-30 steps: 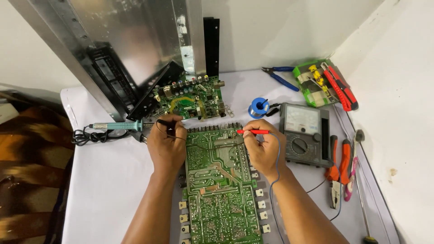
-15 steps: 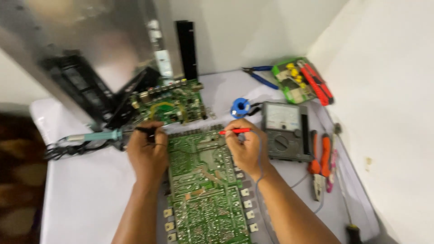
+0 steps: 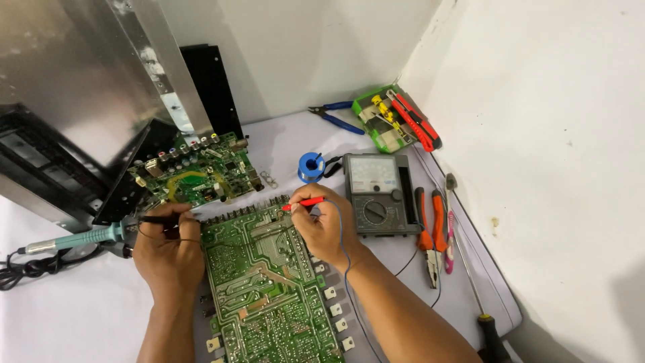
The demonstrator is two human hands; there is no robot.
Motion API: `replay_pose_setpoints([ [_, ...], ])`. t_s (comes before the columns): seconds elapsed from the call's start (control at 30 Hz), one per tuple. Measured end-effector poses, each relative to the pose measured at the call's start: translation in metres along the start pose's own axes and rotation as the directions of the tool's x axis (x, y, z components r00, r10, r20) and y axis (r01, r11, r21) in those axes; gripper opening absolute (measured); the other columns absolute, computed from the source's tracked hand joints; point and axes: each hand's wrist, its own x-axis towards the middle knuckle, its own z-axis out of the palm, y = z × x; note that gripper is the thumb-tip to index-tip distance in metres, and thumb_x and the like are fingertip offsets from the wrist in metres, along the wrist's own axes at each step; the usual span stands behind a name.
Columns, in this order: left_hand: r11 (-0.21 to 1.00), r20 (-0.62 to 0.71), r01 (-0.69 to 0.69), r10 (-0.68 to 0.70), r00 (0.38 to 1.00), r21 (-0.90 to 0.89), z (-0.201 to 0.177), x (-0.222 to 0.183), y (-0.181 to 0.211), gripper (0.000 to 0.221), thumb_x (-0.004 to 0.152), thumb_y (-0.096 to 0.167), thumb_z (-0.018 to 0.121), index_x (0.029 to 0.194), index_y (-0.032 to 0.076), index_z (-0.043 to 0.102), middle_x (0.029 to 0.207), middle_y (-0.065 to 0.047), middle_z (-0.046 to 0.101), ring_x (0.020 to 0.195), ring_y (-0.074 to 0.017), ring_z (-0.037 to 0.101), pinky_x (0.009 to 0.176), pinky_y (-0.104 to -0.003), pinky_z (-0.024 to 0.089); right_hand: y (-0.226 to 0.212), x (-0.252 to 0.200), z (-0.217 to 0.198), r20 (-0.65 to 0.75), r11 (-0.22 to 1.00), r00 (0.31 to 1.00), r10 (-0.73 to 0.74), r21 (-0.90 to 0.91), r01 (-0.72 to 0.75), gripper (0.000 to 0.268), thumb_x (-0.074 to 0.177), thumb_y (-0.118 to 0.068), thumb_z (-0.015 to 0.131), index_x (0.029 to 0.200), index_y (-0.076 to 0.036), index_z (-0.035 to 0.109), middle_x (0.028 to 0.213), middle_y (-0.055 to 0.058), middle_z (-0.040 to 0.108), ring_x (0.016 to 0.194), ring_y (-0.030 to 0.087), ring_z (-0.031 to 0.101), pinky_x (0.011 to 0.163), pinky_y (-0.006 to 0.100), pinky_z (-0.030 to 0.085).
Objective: Testing various components and trace points on a large circuit board using a multimeter.
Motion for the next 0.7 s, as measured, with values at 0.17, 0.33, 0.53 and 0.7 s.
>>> replay_pose_setpoints([
  [0.17, 0.998, -0.04, -0.051, 0.05, 0.998, -0.027, -0.001, 0.001, 0.004, 0.012, 0.096, 0.013, 0.067, 0.104, 0.021, 0.073, 0.095, -0.003, 0.072, 0.081, -0.0235, 0.068, 0.072, -0.038, 0.051, 0.009, -0.004, 0.007, -0.028, 0.997, 0.996, 0.079, 0.018, -0.079, 0.012, 0.09, -0.013, 0.061, 0.086, -0.008, 0.071, 0.074, 0.008, 0.066, 0.066, 0.022, 0.061, 0.062, 0.033, 0.049],
  [0.33, 0.944, -0.047, -0.111, 0.101, 0.994, -0.31, 0.002, 0.005, -0.008, 0.015, 0.093, 0.004, 0.06, 0.101, 0.01, 0.072, 0.082, -0.011, 0.062, 0.072, -0.0209, 0.057, 0.071, -0.034, 0.049, -0.006, 0.0, -0.001, -0.046, 0.994, 0.993, 0.108, -0.009, -0.109, 0.009, 0.084, -0.011, 0.064, 0.084, -0.011, 0.073, 0.067, 0.015, 0.067, 0.068, 0.036, 0.068, 0.069, 0.043, 0.055],
  [0.53, 0.931, -0.1, -0.182, 0.158, 0.982, -0.318, -0.004, 0.006, 0.002, 0.013, 0.092, 0.002, 0.063, 0.098, 0.008, 0.073, 0.076, -0.014, 0.064, 0.065, -0.0284, 0.062, 0.064, -0.037, 0.052, 0.013, -0.004, 0.005, -0.12, 0.996, 0.99, 0.075, -0.032, -0.08, 0.006, 0.086, -0.012, 0.066, 0.082, -0.012, 0.071, 0.066, 0.011, 0.064, 0.066, 0.027, 0.061, 0.071, 0.036, 0.052],
  [0.7, 0.97, -0.087, -0.115, 0.098, 0.991, -0.216, -0.005, 0.007, 0.007, 0.015, 0.086, 0.006, 0.068, 0.094, 0.018, 0.074, 0.07, -0.005, 0.066, 0.061, -0.0254, 0.064, 0.063, -0.037, 0.053, 0.016, -0.008, 0.008, -0.157, 0.994, 0.985, 0.067, -0.077, -0.08, 0.007, 0.084, -0.01, 0.066, 0.078, -0.011, 0.069, 0.06, 0.006, 0.061, 0.06, 0.021, 0.059, 0.068, 0.032, 0.052],
])
